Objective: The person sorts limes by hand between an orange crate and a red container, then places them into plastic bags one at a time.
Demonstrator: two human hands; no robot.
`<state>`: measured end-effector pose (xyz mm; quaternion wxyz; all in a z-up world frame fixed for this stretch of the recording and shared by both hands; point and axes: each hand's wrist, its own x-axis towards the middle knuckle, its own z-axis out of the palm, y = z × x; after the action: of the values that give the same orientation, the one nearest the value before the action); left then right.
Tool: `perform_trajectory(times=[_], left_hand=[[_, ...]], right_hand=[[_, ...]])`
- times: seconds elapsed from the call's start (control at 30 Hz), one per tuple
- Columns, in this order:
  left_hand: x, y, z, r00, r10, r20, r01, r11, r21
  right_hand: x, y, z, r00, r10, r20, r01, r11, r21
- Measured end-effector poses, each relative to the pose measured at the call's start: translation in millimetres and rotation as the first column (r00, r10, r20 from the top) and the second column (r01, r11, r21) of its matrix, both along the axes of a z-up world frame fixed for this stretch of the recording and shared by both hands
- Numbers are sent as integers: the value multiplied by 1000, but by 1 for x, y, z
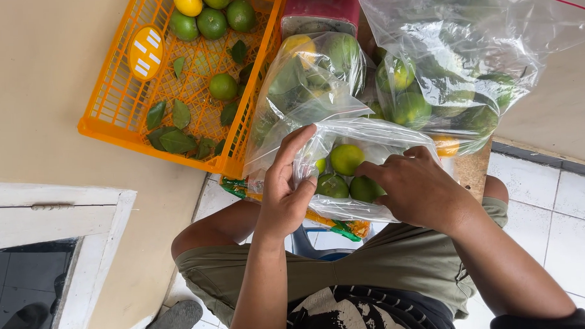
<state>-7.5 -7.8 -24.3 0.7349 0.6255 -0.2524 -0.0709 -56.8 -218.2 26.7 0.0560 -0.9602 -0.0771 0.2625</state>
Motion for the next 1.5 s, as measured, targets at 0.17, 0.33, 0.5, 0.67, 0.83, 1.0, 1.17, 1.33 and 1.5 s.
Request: perform_trajectory(times=[0.17,0.33,0.5,0.67,0.83,1.0,1.17,1.33,1.5], left_hand=[[-5,-2,9,1000,-10,-4,10,1000,-2],[-3,-2,5,999,-31,-13,31,999,-11],[0,1,3,1000,-26,-14,26,1000,-10],[0,5,10,999,-50,16,49,998,40],[2,9,11,997,-71,38,67,994,81],[8,11,11,997,-81,-11,81,996,26],[7,11,15,996,-66,-59,69,996,60],[6,6,13,994,-65,-84,70,996,62],[1,2,18,986,-85,-144,90,996,23]], right_hand=[[7,5,13,998,-51,-22,51,999,-9],[12,5,10,999,-21,-45,21,1000,-2],[13,7,21,997,14,-79,-6,995,98],[5,-17,-4,994,104,20,-106,961,257],[4,-28,21,972,182,147,-233,815,531],[29,-23,66,905,80,418,-336,736,587],[102,-18,87,781,-108,615,-255,844,472],[238,-39,65,569,-244,786,-129,917,378],[306,-19,59,837,-293,463,249,956,155]])
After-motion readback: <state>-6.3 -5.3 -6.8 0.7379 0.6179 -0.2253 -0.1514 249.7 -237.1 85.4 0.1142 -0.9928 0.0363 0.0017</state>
